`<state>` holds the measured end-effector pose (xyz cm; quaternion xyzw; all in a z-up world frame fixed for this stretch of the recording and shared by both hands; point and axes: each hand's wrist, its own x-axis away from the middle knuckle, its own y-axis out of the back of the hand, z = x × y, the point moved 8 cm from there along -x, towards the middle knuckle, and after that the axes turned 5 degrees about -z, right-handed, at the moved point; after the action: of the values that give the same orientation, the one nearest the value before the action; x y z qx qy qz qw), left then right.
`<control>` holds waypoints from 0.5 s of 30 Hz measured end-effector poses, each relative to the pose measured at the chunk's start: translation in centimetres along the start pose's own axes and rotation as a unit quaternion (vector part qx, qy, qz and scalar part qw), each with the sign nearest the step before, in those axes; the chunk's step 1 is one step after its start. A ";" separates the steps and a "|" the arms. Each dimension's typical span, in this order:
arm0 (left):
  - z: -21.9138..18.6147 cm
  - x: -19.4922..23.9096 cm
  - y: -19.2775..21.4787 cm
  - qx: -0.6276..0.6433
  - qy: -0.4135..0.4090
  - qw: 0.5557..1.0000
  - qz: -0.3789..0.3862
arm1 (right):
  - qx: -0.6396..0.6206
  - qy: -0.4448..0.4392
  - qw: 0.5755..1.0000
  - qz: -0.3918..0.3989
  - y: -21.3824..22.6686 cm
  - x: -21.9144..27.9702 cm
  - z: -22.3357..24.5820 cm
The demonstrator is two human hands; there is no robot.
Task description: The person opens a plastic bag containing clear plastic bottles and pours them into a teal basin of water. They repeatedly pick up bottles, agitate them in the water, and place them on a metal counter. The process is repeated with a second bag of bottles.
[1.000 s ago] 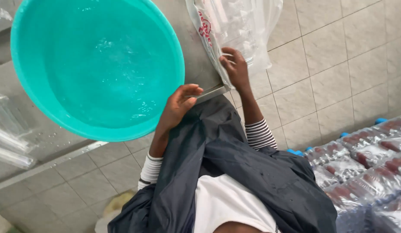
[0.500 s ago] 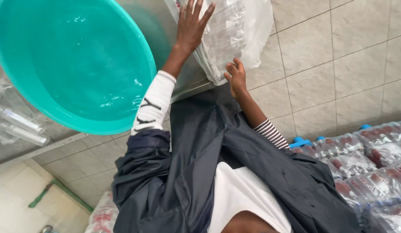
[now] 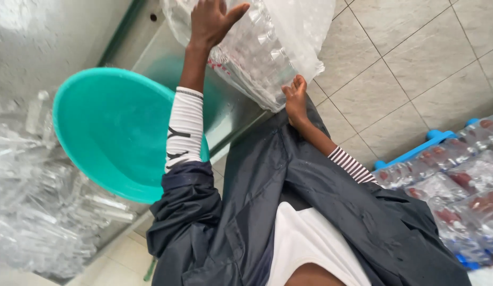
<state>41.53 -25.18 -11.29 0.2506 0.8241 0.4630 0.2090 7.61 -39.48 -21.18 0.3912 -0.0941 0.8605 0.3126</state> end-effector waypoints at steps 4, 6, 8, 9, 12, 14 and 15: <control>1.3 1.8 -2.6 0.091 0.148 0.982 0.068 | 0.037 0.080 0.996 -0.033 -1.7 -1.1 -0.5; 4.0 3.8 -6.1 0.129 0.192 0.966 0.114 | 0.033 0.079 0.995 -0.049 -2.8 -0.7 0.5; 5.5 5.1 -7.7 0.168 0.229 0.946 0.158 | 0.028 0.084 0.994 -0.069 -3.5 -0.9 1.2; 5.5 5.8 -7.9 0.251 0.257 0.913 0.195 | 0.008 0.073 0.992 -0.106 -3.3 -1.3 1.0; 5.2 6.5 -8.5 0.345 0.250 0.863 0.270 | -0.046 0.050 0.982 -0.176 -1.9 -3.3 -1.3; 4.8 6.5 -8.5 0.358 0.218 0.856 0.303 | -0.080 0.042 0.974 -0.206 -0.9 -4.3 -3.2; 4.4 6.3 -8.3 0.351 0.192 0.858 0.321 | -0.043 0.033 0.980 -0.190 -0.9 -4.5 -3.9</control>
<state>37.28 -22.17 -21.27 0.4645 0.8294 0.2236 -0.2153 8.00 -39.32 -27.22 0.3598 -0.0446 0.7931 0.4894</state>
